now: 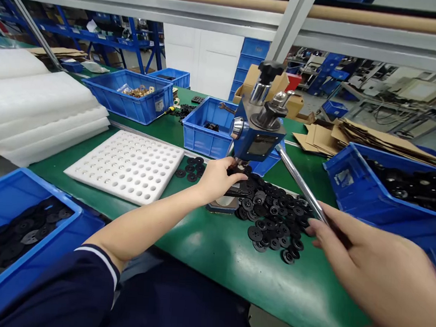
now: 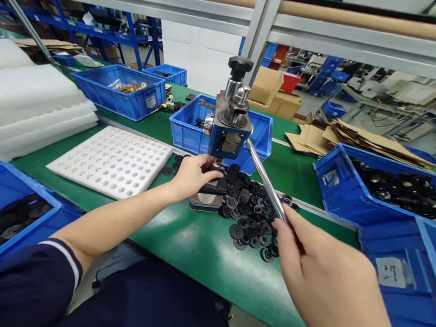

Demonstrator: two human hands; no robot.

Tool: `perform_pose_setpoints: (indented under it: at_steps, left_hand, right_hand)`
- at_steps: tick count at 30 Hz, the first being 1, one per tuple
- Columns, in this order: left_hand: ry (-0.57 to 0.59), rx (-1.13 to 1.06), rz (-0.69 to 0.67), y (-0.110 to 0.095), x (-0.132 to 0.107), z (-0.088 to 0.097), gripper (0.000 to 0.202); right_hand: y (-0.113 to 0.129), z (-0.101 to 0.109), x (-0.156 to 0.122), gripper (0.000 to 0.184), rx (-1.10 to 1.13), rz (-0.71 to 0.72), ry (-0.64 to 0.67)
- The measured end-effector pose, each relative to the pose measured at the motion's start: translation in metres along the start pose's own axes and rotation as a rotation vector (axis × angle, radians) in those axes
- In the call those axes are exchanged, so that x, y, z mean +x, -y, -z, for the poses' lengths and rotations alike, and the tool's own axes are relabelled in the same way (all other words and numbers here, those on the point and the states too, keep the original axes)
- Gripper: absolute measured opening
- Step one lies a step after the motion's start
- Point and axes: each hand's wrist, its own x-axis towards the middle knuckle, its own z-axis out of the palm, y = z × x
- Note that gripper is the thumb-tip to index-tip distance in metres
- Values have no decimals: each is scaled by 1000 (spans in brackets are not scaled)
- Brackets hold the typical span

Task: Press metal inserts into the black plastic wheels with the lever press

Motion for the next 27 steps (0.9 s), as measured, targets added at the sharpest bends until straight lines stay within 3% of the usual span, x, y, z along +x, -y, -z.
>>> perform_pose_setpoints:
  at_steps: [2, 4, 9, 15, 18, 24, 27]
  left_hand:
    - [3, -6, 11, 0, 1, 1, 23]
    - [11, -19, 22, -2, 1, 2, 22]
    - [19, -16, 13, -2, 0, 2, 19]
    - [23, -51, 9, 6, -2, -5, 21]
    - [9, -50, 10, 5, -2, -5, 22]
    - [-16, -68, 35, 3, -1, -6, 27]
    - [-30, -59, 25, 7, 0, -9, 32]
  right_hand:
    - [0, 5, 12, 45, 38, -30, 173]
    - [8, 6, 18, 42, 113, -66, 214]
    - [17, -19, 4, 43, 80, -43, -61]
    - [22, -56, -9, 39, 54, -142, -194]
    - [29, -51, -5, 42, 101, -159, -184]
    - [31, -26, 5, 44, 184, -157, -32]
    - [29, -28, 4, 47, 176, -170, -30]
